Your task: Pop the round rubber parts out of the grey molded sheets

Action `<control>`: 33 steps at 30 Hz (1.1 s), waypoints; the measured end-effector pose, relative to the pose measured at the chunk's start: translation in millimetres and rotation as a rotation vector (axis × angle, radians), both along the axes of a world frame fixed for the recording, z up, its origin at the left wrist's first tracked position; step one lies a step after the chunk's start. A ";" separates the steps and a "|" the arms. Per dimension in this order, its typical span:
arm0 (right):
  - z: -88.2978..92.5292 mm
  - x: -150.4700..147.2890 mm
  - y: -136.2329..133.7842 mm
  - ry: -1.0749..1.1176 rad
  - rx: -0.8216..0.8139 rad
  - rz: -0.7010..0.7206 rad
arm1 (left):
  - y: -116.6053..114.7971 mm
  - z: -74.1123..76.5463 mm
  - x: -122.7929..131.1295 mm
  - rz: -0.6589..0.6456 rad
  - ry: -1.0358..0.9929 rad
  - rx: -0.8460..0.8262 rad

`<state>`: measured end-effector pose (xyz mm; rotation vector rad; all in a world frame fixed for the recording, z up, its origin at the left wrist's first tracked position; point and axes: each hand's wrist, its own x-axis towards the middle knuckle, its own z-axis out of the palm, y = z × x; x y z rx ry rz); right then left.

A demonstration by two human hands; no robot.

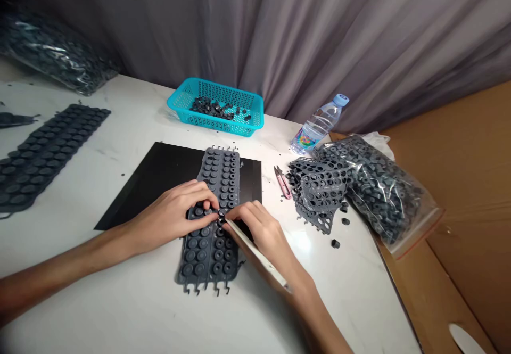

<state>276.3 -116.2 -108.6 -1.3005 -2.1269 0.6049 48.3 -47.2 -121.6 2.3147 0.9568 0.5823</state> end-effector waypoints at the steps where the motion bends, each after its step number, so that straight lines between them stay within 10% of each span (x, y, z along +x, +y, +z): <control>1: -1.3 0.4 1.0 -0.015 0.024 0.024 | 0.6 -1.3 0.4 0.004 0.007 0.007; 27: -20.1 -7.2 2.4 -0.563 0.435 0.031 | 3.6 -8.1 3.2 -0.014 -0.040 -0.010; 33: -26.6 -12.4 0.9 -0.427 0.257 -0.233 | 4.9 -10.2 2.7 -0.024 0.002 -0.007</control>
